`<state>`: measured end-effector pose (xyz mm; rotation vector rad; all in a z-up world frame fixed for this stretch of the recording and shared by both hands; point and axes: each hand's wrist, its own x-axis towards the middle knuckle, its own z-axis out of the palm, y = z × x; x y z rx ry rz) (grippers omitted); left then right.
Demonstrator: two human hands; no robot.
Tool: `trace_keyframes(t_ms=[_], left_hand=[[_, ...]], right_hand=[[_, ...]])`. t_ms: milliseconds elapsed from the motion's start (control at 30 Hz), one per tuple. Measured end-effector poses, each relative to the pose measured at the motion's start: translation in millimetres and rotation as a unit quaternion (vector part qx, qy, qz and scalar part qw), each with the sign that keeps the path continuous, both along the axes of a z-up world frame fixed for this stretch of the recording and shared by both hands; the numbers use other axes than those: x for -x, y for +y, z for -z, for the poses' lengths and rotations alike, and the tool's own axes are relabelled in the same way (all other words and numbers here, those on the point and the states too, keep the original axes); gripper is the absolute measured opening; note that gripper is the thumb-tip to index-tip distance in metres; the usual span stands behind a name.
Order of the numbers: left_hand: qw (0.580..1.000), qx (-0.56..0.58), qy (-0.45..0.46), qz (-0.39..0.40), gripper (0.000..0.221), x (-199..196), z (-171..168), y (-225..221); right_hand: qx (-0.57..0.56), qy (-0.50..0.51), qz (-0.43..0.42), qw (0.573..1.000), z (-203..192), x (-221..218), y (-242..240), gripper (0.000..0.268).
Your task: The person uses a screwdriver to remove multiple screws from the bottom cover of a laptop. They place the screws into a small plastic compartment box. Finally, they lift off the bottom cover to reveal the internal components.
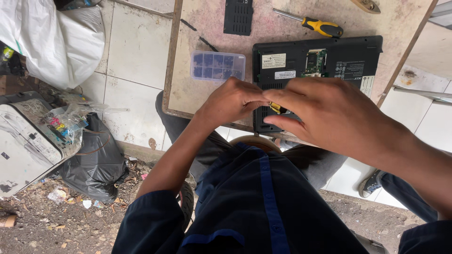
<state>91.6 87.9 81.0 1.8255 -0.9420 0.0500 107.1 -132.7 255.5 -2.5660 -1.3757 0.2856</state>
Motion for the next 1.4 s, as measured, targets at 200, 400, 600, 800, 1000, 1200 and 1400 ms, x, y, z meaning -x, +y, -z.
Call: trace_keyframes(t_ms=[200,400,600,800,1000,1200,1400], left_hand=[[1.0,0.009,0.012,-0.001,0.012,-2,-1,-1],[0.999,-0.005,0.038,0.015,0.019,-1,-8,1],[1.0,-0.008,-0.002,0.012,0.012,-9,-11,-4],[0.999,0.02,0.032,0.028,0.007,-10,-27,1],[0.999,0.035,0.012,0.003,0.012,-10,-23,-5],[0.999,0.034,0.026,-0.009,0.02,-8,-28,-5],[0.997,0.015,0.043,0.055,0.017,-6,-37,-4]], right_hand=[[0.076,0.04,-0.078,0.993,3,5,0,0.034],[0.032,0.046,-0.051,0.997,7,-3,5,0.062],[0.082,0.037,-0.078,0.993,8,0,-2,0.026],[0.016,-0.004,-0.033,0.999,5,-6,-6,0.04],[0.072,0.017,-0.096,0.993,2,0,-3,0.021],[0.027,-0.05,-0.028,0.998,7,6,-8,0.028],[0.085,0.007,-0.073,0.994,3,7,-7,0.023]])
